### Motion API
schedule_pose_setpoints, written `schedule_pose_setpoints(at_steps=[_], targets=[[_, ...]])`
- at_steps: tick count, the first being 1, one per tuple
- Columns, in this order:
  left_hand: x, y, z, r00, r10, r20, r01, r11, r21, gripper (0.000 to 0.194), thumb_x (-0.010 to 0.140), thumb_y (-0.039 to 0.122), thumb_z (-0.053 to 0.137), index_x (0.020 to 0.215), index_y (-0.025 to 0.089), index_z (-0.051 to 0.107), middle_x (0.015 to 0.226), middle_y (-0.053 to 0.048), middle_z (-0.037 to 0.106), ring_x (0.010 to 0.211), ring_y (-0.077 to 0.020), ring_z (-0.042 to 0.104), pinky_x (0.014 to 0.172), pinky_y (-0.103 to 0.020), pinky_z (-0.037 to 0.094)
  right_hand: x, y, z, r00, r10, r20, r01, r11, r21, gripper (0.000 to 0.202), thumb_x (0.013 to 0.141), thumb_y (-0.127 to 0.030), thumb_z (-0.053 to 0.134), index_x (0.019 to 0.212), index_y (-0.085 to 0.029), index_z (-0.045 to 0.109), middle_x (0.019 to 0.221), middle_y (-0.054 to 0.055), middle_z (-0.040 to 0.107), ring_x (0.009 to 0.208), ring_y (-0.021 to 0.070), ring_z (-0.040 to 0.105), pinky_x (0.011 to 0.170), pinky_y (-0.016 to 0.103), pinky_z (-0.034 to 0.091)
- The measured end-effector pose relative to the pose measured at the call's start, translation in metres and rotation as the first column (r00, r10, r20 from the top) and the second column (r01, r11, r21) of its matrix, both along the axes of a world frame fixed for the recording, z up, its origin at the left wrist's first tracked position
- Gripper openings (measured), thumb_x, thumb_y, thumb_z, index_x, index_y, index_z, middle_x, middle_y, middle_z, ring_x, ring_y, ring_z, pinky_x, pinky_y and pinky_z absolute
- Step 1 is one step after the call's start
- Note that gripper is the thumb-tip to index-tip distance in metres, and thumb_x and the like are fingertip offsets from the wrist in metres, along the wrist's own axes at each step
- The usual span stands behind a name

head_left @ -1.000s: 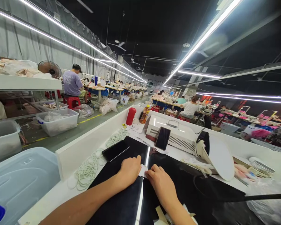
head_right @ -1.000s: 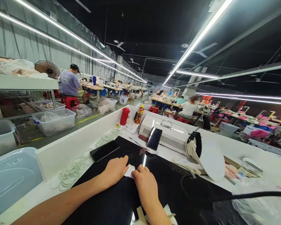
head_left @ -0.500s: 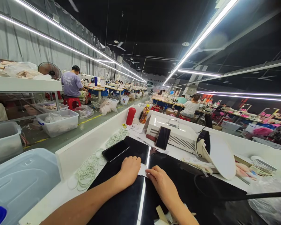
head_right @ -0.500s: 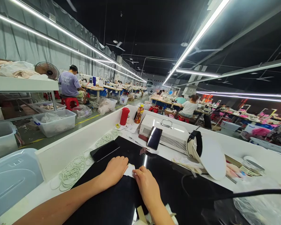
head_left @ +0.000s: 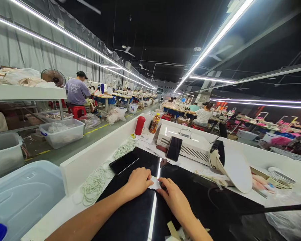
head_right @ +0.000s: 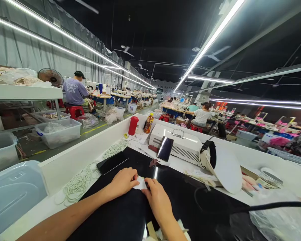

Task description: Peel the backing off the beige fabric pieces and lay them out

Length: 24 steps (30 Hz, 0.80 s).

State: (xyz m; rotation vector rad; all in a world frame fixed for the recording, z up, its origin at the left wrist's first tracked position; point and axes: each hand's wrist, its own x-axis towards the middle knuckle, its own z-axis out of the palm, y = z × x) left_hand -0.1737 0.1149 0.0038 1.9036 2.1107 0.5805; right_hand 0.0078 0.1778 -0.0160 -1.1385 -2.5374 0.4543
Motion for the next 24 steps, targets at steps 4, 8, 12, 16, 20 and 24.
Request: schedule_pose_setpoints(at_steps=[4, 8, 12, 16, 20, 24], targets=[[-0.006, 0.004, -0.004, 0.993, -0.003, 0.116, 0.0, 1.0, 0.024, 0.023, 0.098, 0.038, 0.063, 0.096, 0.016, 0.065, 0.098, -0.004, 0.066, 0.093, -0.0194, 0.063, 0.088, -0.04, 0.052, 0.002, 0.005, -0.006, 0.998, -0.031, -0.047, 0.029, 0.999, -0.036, 0.035, 0.09, -0.026, 0.061, 0.124, -0.019, 0.062, 0.111, 0.009, 0.066, 0.097, 0.0242, 0.066, 0.083, 0.033, 0.05], [-0.019, 0.012, -0.006, 0.972, 0.033, 0.233, -0.05, 0.996, 0.07, 0.026, 0.1, 0.04, 0.059, 0.1, 0.015, 0.064, 0.093, -0.002, 0.065, 0.083, -0.017, 0.063, 0.08, -0.036, 0.054, 0.001, 0.009, -0.007, 0.998, -0.028, -0.054, 0.024, 0.996, -0.081, 0.016, 0.088, -0.023, 0.064, 0.103, -0.019, 0.068, 0.096, 0.004, 0.065, 0.089, 0.0211, 0.064, 0.081, 0.034, 0.048], [-0.029, 0.017, -0.009, 0.943, 0.091, 0.32, -0.136, 0.983, 0.12, 0.026, 0.101, 0.04, 0.058, 0.102, 0.015, 0.064, 0.091, -0.002, 0.065, 0.081, -0.0164, 0.064, 0.078, -0.035, 0.055, 0.0, 0.014, -0.009, 0.998, -0.042, -0.048, 0.035, 0.99, -0.134, 0.012, 0.092, -0.027, 0.065, 0.084, -0.018, 0.062, 0.079, -0.002, 0.06, 0.074, 0.0162, 0.058, 0.071, 0.032, 0.046], [-0.036, 0.022, -0.014, 0.917, 0.13, 0.377, -0.194, 0.971, 0.137, 0.026, 0.101, 0.039, 0.058, 0.103, 0.014, 0.064, 0.091, -0.002, 0.065, 0.079, -0.0161, 0.064, 0.077, -0.035, 0.055, 0.01, 0.024, -0.004, 0.995, -0.055, -0.084, 0.041, 0.985, -0.168, 0.021, 0.089, -0.025, 0.064, 0.071, -0.02, 0.052, 0.072, -0.004, 0.052, 0.07, 0.0153, 0.052, 0.068, 0.03, 0.041], [-0.038, 0.023, -0.017, 0.909, 0.128, 0.396, -0.187, 0.975, 0.116, 0.026, 0.101, 0.04, 0.059, 0.102, 0.014, 0.065, 0.092, -0.003, 0.067, 0.082, -0.0167, 0.066, 0.079, -0.036, 0.056, 0.027, 0.032, 0.016, 0.986, 0.003, -0.164, -0.043, 0.97, -0.239, 0.019, 0.084, -0.027, 0.053, 0.068, -0.023, 0.044, 0.063, -0.006, 0.041, 0.062, 0.0146, 0.043, 0.062, 0.029, 0.033], [-0.028, 0.02, -0.014, 0.916, 0.042, 0.4, -0.076, 0.995, 0.07, 0.028, 0.098, 0.042, 0.063, 0.098, 0.014, 0.067, 0.092, -0.002, 0.068, 0.084, -0.0177, 0.067, 0.082, -0.038, 0.056, 0.029, 0.03, 0.031, 0.972, 0.067, -0.225, -0.134, 0.945, -0.3, 0.02, 0.084, -0.039, 0.052, 0.072, -0.023, 0.052, 0.064, -0.006, 0.044, 0.062, 0.0149, 0.044, 0.06, 0.028, 0.032]])
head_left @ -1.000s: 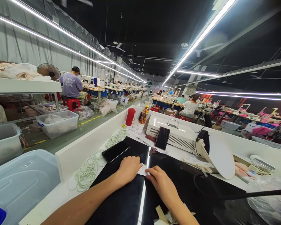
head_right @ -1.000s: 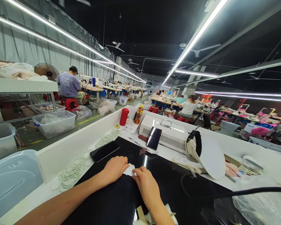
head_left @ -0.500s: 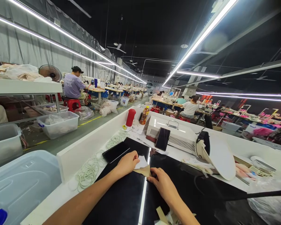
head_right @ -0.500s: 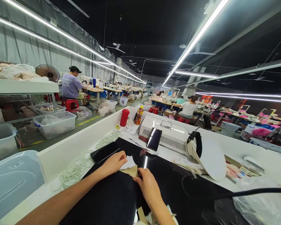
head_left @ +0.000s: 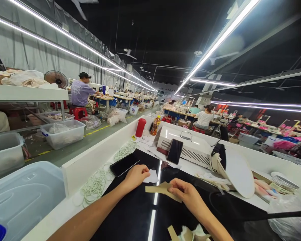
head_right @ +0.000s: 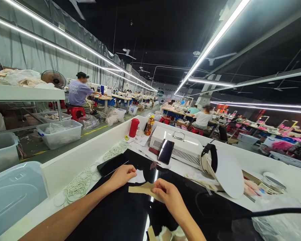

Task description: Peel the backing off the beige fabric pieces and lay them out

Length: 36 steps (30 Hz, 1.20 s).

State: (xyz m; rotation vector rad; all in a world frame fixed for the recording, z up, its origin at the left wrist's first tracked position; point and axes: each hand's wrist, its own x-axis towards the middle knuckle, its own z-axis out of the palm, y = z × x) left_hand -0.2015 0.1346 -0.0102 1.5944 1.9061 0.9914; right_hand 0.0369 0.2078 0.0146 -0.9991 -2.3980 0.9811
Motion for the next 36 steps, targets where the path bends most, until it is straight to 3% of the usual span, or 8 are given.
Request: schedule_pose_setpoints(at_steps=[7, 13, 20, 29, 33, 36], targets=[[0.017, -0.004, 0.0, 0.989, -0.143, 0.027, 0.145, 0.986, -0.083, 0.029, 0.094, 0.043, 0.067, 0.091, 0.015, 0.07, 0.086, -0.001, 0.07, 0.082, -0.0186, 0.067, 0.082, -0.037, 0.054, -0.021, -0.002, -0.026, 0.995, -0.093, 0.019, 0.092, 0.994, 0.054, 0.017, 0.085, -0.029, 0.068, 0.074, -0.02, 0.059, 0.079, -0.002, 0.058, 0.078, 0.0175, 0.056, 0.076, 0.033, 0.043], [0.014, -0.002, -0.004, 0.987, -0.155, 0.037, 0.158, 0.984, -0.086, 0.036, 0.095, 0.05, 0.063, 0.089, 0.015, 0.069, 0.08, 0.0, 0.067, 0.078, -0.0188, 0.065, 0.078, -0.035, 0.051, -0.02, 0.002, -0.042, 0.992, -0.097, 0.082, 0.096, 0.995, 0.015, 0.028, 0.093, -0.036, 0.068, 0.074, -0.017, 0.06, 0.069, -0.005, 0.059, 0.067, 0.0142, 0.06, 0.068, 0.03, 0.049], [0.014, -0.002, -0.003, 0.99, -0.14, 0.001, 0.14, 0.989, -0.055, 0.043, 0.099, 0.052, 0.056, 0.078, 0.015, 0.064, 0.069, 0.003, 0.059, 0.067, -0.0156, 0.059, 0.07, -0.031, 0.049, -0.023, 0.009, -0.056, 0.99, -0.135, 0.036, 0.135, 0.991, -0.004, 0.028, 0.094, -0.035, 0.069, 0.075, -0.016, 0.061, 0.071, -0.005, 0.061, 0.066, 0.0126, 0.06, 0.064, 0.028, 0.051], [0.018, -0.008, 0.003, 0.985, -0.16, -0.065, 0.158, 0.987, -0.037, 0.024, 0.097, 0.038, 0.062, 0.091, 0.016, 0.072, 0.083, 0.0, 0.07, 0.079, -0.0175, 0.065, 0.077, -0.034, 0.051, -0.028, 0.004, -0.057, 0.983, -0.177, -0.056, 0.176, 0.984, -0.033, 0.016, 0.094, -0.029, 0.067, 0.088, -0.017, 0.06, 0.067, -0.008, 0.055, 0.053, 0.0087, 0.051, 0.053, 0.023, 0.044], [0.021, -0.011, 0.005, 0.979, -0.141, -0.15, 0.14, 0.99, -0.016, 0.023, 0.098, 0.037, 0.063, 0.094, 0.016, 0.07, 0.096, -0.003, 0.071, 0.091, -0.0194, 0.067, 0.089, -0.04, 0.052, -0.028, -0.007, -0.053, 0.978, -0.191, -0.08, 0.196, 0.979, 0.06, 0.007, 0.09, -0.021, 0.062, 0.089, -0.021, 0.055, 0.072, -0.006, 0.058, 0.061, 0.013, 0.056, 0.06, 0.026, 0.045], [0.023, -0.012, 0.005, 0.969, -0.134, -0.208, 0.137, 0.991, 0.0, 0.02, 0.098, 0.034, 0.063, 0.094, 0.016, 0.07, 0.099, -0.004, 0.071, 0.096, -0.0199, 0.067, 0.093, -0.042, 0.052, -0.025, -0.018, -0.044, 0.976, -0.206, -0.065, 0.215, 0.958, 0.191, 0.007, 0.087, -0.02, 0.057, 0.091, -0.024, 0.053, 0.087, 0.0, 0.06, 0.076, 0.0194, 0.059, 0.071, 0.032, 0.045]])
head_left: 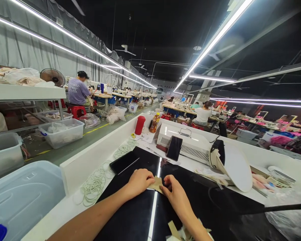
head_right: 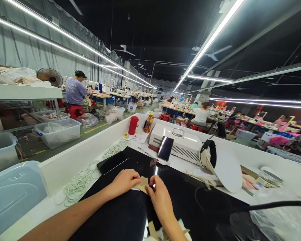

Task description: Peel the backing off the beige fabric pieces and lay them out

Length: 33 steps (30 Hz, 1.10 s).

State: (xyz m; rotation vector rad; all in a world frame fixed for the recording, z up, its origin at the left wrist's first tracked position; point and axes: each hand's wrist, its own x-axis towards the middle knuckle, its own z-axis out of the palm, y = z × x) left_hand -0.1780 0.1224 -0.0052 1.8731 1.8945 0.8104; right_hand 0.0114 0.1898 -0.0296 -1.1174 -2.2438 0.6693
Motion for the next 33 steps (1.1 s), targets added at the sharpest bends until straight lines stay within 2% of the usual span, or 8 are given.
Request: schedule_pose_setpoints(at_steps=[4, 8, 10, 13, 19, 23, 26, 33], targets=[[0.004, -0.002, -0.002, 0.998, 0.028, -0.06, -0.026, 0.999, 0.025, 0.016, 0.098, 0.031, 0.064, 0.1, 0.015, 0.067, 0.097, -0.003, 0.07, 0.095, -0.0202, 0.066, 0.094, -0.043, 0.051, 0.001, -0.015, 0.016, 0.992, 0.065, 0.104, -0.077, 0.99, 0.119, 0.01, 0.092, -0.023, 0.05, 0.087, -0.025, 0.059, 0.093, 0.004, 0.06, 0.089, 0.0249, 0.058, 0.079, 0.036, 0.041], [0.007, -0.003, -0.002, 0.992, 0.042, -0.122, -0.035, 0.998, 0.06, 0.014, 0.098, 0.024, 0.062, 0.109, 0.016, 0.064, 0.104, -0.004, 0.065, 0.098, -0.0212, 0.063, 0.093, -0.042, 0.05, -0.003, -0.023, 0.022, 0.964, 0.15, 0.217, -0.176, 0.978, 0.107, 0.028, 0.097, -0.022, 0.043, 0.081, -0.024, 0.066, 0.086, 0.004, 0.063, 0.083, 0.0237, 0.062, 0.076, 0.035, 0.042], [0.008, -0.002, -0.004, 0.988, -0.001, -0.156, 0.013, 0.997, 0.076, 0.009, 0.098, 0.019, 0.059, 0.105, 0.017, 0.065, 0.108, -0.005, 0.063, 0.103, -0.0217, 0.059, 0.094, -0.038, 0.048, -0.005, -0.023, 0.021, 0.956, 0.156, 0.249, -0.183, 0.979, 0.09, 0.033, 0.098, -0.022, 0.04, 0.081, -0.023, 0.069, 0.086, 0.005, 0.065, 0.078, 0.0225, 0.064, 0.074, 0.034, 0.044], [0.009, 0.0, -0.009, 0.975, -0.107, -0.194, 0.124, 0.989, 0.079, 0.015, 0.099, 0.014, 0.053, 0.101, 0.019, 0.067, 0.109, -0.004, 0.062, 0.105, -0.0208, 0.057, 0.094, -0.032, 0.046, -0.006, -0.019, 0.021, 0.949, 0.163, 0.271, -0.19, 0.979, 0.078, 0.034, 0.098, -0.022, 0.042, 0.082, -0.021, 0.071, 0.086, 0.006, 0.065, 0.078, 0.0217, 0.065, 0.074, 0.033, 0.045], [0.006, 0.001, -0.02, 0.962, -0.189, -0.196, 0.21, 0.974, 0.089, 0.023, 0.101, 0.018, 0.047, 0.111, 0.023, 0.068, 0.113, -0.005, 0.061, 0.104, -0.0221, 0.055, 0.089, -0.032, 0.046, -0.001, -0.011, 0.025, 0.941, 0.232, 0.244, -0.252, 0.966, 0.053, 0.03, 0.094, -0.016, 0.047, 0.084, -0.023, 0.074, 0.087, 0.004, 0.068, 0.083, 0.0207, 0.067, 0.079, 0.031, 0.048], [0.003, 0.0, -0.02, 0.961, -0.216, -0.173, 0.237, 0.965, 0.112, 0.021, 0.102, 0.023, 0.049, 0.107, 0.023, 0.069, 0.111, -0.004, 0.06, 0.101, -0.0201, 0.056, 0.089, -0.029, 0.045, 0.003, -0.005, 0.027, 0.939, 0.268, 0.217, -0.281, 0.959, 0.029, 0.024, 0.092, -0.009, 0.052, 0.085, -0.02, 0.073, 0.087, 0.003, 0.069, 0.082, 0.018, 0.067, 0.081, 0.032, 0.051], [0.002, -0.001, -0.019, 0.956, -0.24, -0.167, 0.262, 0.957, 0.127, 0.022, 0.102, 0.026, 0.049, 0.105, 0.022, 0.07, 0.11, -0.005, 0.06, 0.1, -0.0205, 0.055, 0.09, -0.031, 0.045, 0.004, -0.004, 0.03, 0.937, 0.286, 0.199, -0.294, 0.956, 0.014, 0.014, 0.094, -0.013, 0.059, 0.088, -0.017, 0.071, 0.089, 0.001, 0.07, 0.086, 0.0174, 0.067, 0.085, 0.036, 0.052], [-0.004, 0.005, -0.02, 0.937, -0.301, -0.177, 0.326, 0.935, 0.137, 0.025, 0.1, 0.021, 0.048, 0.113, 0.021, 0.069, 0.114, -0.007, 0.059, 0.107, -0.0234, 0.053, 0.096, -0.035, 0.043, 0.024, -0.025, 0.059, 0.964, 0.237, 0.118, -0.239, 0.971, 0.003, 0.025, 0.096, -0.018, 0.051, 0.1, -0.023, 0.076, 0.101, 0.005, 0.074, 0.094, 0.0203, 0.069, 0.09, 0.032, 0.05]])
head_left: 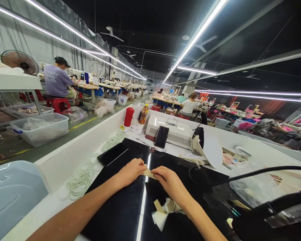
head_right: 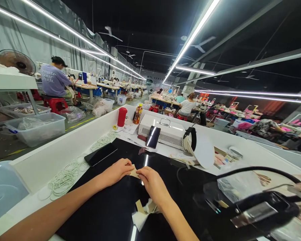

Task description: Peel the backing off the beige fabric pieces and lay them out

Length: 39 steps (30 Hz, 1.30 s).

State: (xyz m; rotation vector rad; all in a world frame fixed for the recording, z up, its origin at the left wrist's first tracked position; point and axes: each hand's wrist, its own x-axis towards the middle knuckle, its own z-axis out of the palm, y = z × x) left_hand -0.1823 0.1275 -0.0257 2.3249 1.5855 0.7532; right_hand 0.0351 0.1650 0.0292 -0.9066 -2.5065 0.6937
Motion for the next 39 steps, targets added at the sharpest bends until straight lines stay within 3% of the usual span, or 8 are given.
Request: schedule_pose_setpoints(at_steps=[4, 11, 16, 24, 30, 35, 39], targets=[[-0.004, 0.003, 0.0, 1.0, -0.028, 0.0, 0.028, 1.0, 0.011, 0.026, 0.1, 0.021, 0.048, 0.116, 0.023, 0.069, 0.116, -0.007, 0.059, 0.107, -0.0229, 0.053, 0.097, -0.036, 0.043, 0.037, -0.021, 0.001, 0.998, -0.057, -0.031, 0.056, 0.997, -0.045, 0.028, 0.098, -0.03, 0.051, 0.107, -0.027, 0.077, 0.109, 0.004, 0.075, 0.102, 0.0227, 0.068, 0.093, 0.032, 0.05], [-0.008, 0.004, 0.002, 0.999, -0.035, -0.003, 0.036, 0.999, 0.029, 0.029, 0.102, 0.026, 0.049, 0.124, 0.023, 0.067, 0.12, -0.008, 0.06, 0.111, -0.0231, 0.055, 0.102, -0.037, 0.044, 0.082, -0.04, -0.04, 0.986, -0.168, -0.008, 0.166, 0.977, -0.13, 0.035, 0.091, -0.035, 0.054, 0.117, -0.026, 0.076, 0.121, 0.008, 0.074, 0.115, 0.03, 0.065, 0.104, 0.039, 0.045], [-0.008, 0.004, 0.006, 0.999, -0.025, -0.02, 0.026, 0.999, 0.043, 0.028, 0.102, 0.025, 0.05, 0.125, 0.022, 0.066, 0.12, -0.007, 0.062, 0.111, -0.0218, 0.057, 0.102, -0.036, 0.046, 0.085, -0.045, -0.051, 0.98, -0.198, -0.023, 0.192, 0.968, -0.161, 0.035, 0.087, -0.037, 0.058, 0.115, -0.026, 0.076, 0.105, 0.008, 0.073, 0.102, 0.0288, 0.067, 0.095, 0.038, 0.049], [-0.009, 0.002, 0.015, 1.0, -0.019, -0.025, 0.02, 0.998, 0.063, 0.027, 0.102, 0.022, 0.049, 0.124, 0.022, 0.066, 0.117, -0.007, 0.064, 0.11, -0.0211, 0.059, 0.101, -0.035, 0.046, 0.084, -0.056, -0.046, 0.974, -0.225, -0.035, 0.215, 0.959, -0.185, 0.01, 0.081, -0.033, 0.064, 0.084, -0.026, 0.07, 0.084, 0.003, 0.065, 0.083, 0.0234, 0.063, 0.078, 0.03, 0.047], [-0.011, 0.001, 0.02, 1.0, -0.011, -0.011, 0.012, 0.996, 0.091, 0.027, 0.103, 0.023, 0.046, 0.12, 0.022, 0.067, 0.117, -0.006, 0.066, 0.11, -0.0212, 0.059, 0.102, -0.035, 0.046, 0.089, -0.051, -0.051, 0.939, -0.294, -0.181, 0.25, 0.941, -0.23, 0.026, 0.079, -0.05, 0.065, 0.083, -0.026, 0.071, 0.076, 0.001, 0.062, 0.073, 0.0211, 0.06, 0.069, 0.027, 0.047], [-0.009, -0.005, 0.026, 1.0, 0.011, 0.018, -0.013, 0.994, 0.111, 0.03, 0.104, 0.024, 0.042, 0.12, 0.022, 0.067, 0.118, -0.005, 0.065, 0.109, -0.0202, 0.059, 0.102, -0.034, 0.047, 0.086, -0.032, -0.051, 0.851, -0.476, -0.223, 0.434, 0.875, -0.215, 0.044, 0.081, -0.063, 0.053, 0.091, -0.024, 0.069, 0.073, 0.001, 0.059, 0.069, 0.0215, 0.059, 0.065, 0.028, 0.046], [-0.009, -0.012, 0.028, 0.999, 0.036, 0.029, -0.039, 0.991, 0.124, 0.032, 0.105, 0.022, 0.038, 0.122, 0.021, 0.066, 0.119, -0.007, 0.064, 0.111, -0.0199, 0.059, 0.103, -0.034, 0.047, 0.075, -0.007, -0.046, 0.783, -0.576, -0.235, 0.553, 0.818, -0.16, 0.046, 0.083, -0.065, 0.048, 0.092, -0.023, 0.065, 0.074, 0.002, 0.059, 0.067, 0.0226, 0.059, 0.061, 0.03, 0.045]])
